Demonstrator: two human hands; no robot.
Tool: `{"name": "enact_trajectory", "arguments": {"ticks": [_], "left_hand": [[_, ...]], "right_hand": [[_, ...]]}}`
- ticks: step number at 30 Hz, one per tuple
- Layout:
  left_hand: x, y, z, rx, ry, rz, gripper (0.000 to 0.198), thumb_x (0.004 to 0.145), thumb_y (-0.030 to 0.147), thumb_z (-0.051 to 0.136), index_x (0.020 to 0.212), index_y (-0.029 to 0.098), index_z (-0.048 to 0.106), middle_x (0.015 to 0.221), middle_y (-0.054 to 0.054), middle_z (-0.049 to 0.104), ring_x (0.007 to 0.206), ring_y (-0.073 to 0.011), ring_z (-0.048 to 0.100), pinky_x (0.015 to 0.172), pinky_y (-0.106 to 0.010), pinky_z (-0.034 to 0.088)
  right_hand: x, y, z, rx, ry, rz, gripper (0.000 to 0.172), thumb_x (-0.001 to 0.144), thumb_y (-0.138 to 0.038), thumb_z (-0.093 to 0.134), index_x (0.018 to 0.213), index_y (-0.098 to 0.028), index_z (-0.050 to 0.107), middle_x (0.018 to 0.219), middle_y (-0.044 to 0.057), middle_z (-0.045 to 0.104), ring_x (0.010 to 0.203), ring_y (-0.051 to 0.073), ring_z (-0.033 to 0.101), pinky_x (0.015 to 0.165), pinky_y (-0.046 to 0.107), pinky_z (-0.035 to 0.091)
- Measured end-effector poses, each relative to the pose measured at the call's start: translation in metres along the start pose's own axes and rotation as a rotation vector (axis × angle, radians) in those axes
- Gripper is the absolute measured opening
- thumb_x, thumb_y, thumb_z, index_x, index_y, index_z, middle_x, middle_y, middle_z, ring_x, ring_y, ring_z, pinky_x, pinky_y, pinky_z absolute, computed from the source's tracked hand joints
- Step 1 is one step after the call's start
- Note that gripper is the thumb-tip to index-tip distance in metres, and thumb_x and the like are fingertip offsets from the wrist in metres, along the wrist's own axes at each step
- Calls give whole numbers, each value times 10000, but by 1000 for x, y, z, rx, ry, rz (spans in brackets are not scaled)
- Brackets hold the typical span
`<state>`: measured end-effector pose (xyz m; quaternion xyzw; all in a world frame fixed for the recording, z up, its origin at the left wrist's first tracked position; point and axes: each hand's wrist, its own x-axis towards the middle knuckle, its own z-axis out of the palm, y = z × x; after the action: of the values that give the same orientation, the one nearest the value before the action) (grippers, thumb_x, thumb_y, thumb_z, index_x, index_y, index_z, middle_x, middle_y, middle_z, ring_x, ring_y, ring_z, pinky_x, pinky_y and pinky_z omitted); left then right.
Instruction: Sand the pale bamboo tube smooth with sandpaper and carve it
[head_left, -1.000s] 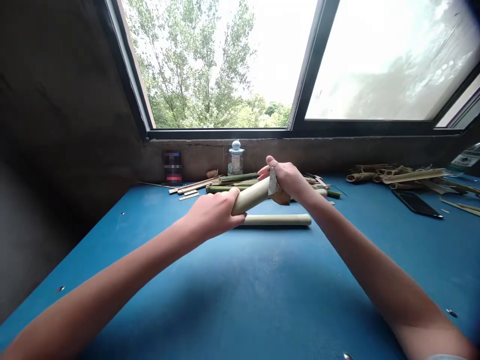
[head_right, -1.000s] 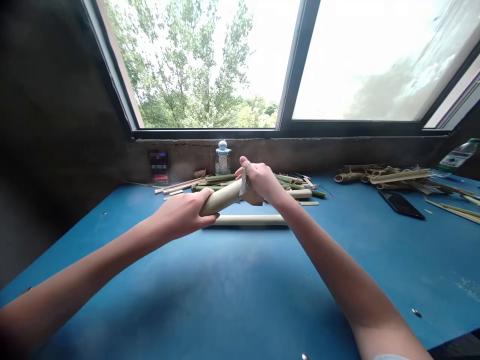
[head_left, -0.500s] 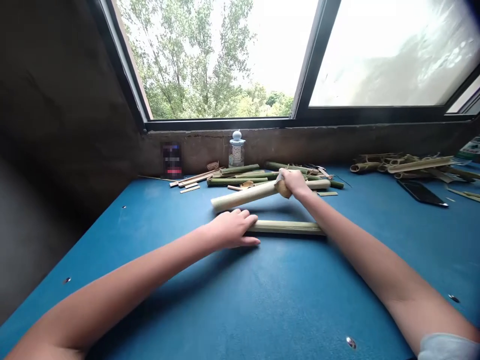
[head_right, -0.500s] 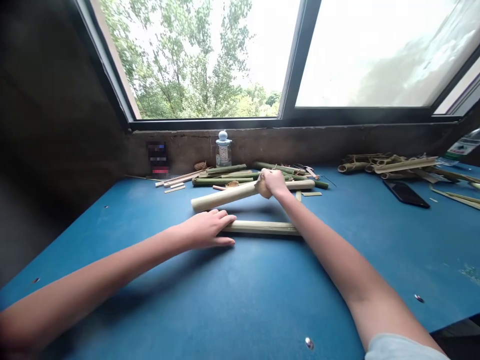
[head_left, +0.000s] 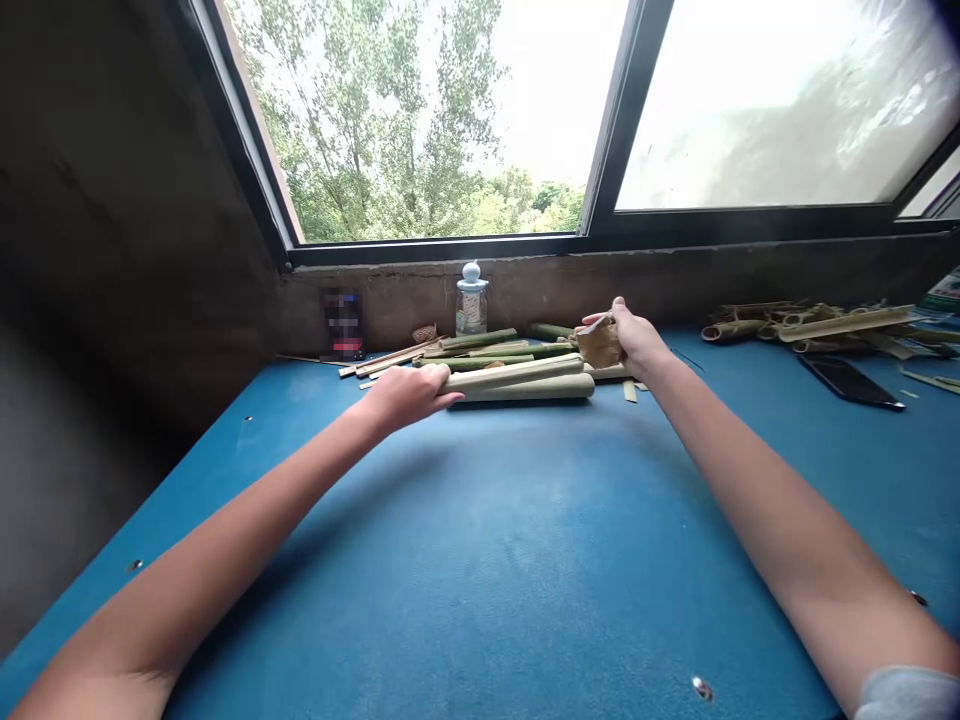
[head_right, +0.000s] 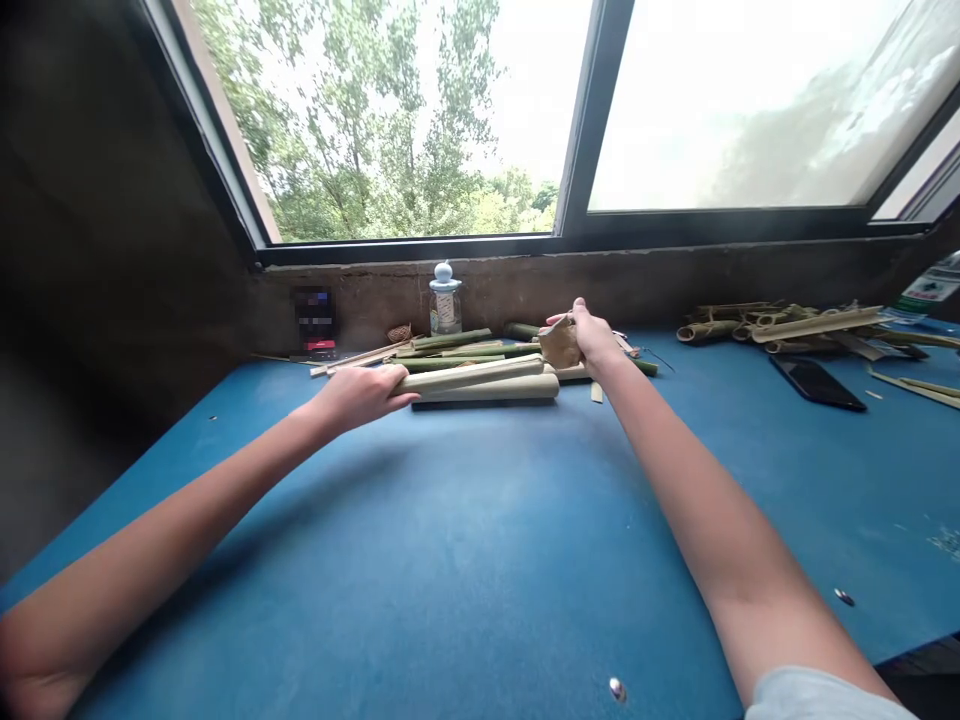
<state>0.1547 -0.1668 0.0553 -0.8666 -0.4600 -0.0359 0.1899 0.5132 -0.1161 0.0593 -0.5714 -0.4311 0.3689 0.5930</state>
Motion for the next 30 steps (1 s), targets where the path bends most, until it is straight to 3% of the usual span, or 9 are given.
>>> {"name": "enact_trajectory", "arguments": {"ticks": [5, 12, 19, 23, 27, 30], "left_hand": [[-1, -12, -10, 21, 79, -71, 451, 996, 575, 411, 1128, 189, 601, 1058, -104, 726, 897, -269, 713, 648, -287, 435], [-7, -17, -27, 15, 174, -83, 467, 977, 610, 436, 1130, 207, 616, 1043, -89, 725, 848, -273, 709, 614, -295, 401], [-11, -5, -37, 52, 183, -38, 443, 989, 577, 431, 1102, 195, 626, 1004, -96, 704, 825, -259, 700, 604, -289, 394], [-9, -4, -26, 50, 172, -9, 414, 986, 548, 468, 1080, 178, 630, 987, -93, 698, 836, -264, 691, 609, -301, 415], [-5, 8, -28, -73, 260, 67, 347, 983, 465, 524, 1047, 153, 662, 1015, -116, 698, 959, -274, 662, 794, -358, 475], [-20, 35, -65, -409, 381, 152, 282, 1016, 315, 455, 1047, 185, 703, 1083, -98, 709, 1017, -240, 651, 887, -368, 484]], "right_hand": [[-11, -13, 9, 90, -104, 87, 618, 1060, -541, 243, 893, -160, 699, 919, 127, 790, 715, 197, 740, 635, 312, 603], [-22, -22, 16, 192, -304, 142, 593, 1046, -562, 273, 983, -162, 706, 1071, 136, 774, 750, 228, 739, 652, 381, 624], [-32, -20, 29, 147, -275, 238, 628, 1051, -556, 213, 937, -167, 693, 972, 142, 776, 757, 244, 731, 644, 402, 611], [-30, -5, 38, 73, -226, 267, 485, 1007, -522, 433, 857, -141, 695, 823, 108, 735, 658, 211, 671, 582, 356, 580], [-23, 10, 45, -18, -111, 247, 300, 988, -405, 591, 1117, -142, 655, 1071, 76, 688, 874, 184, 678, 758, 357, 593], [-19, 18, 47, -91, -56, 247, 358, 979, -368, 625, 1271, -162, 595, 1254, 95, 628, 1060, 229, 655, 890, 436, 576]]}}
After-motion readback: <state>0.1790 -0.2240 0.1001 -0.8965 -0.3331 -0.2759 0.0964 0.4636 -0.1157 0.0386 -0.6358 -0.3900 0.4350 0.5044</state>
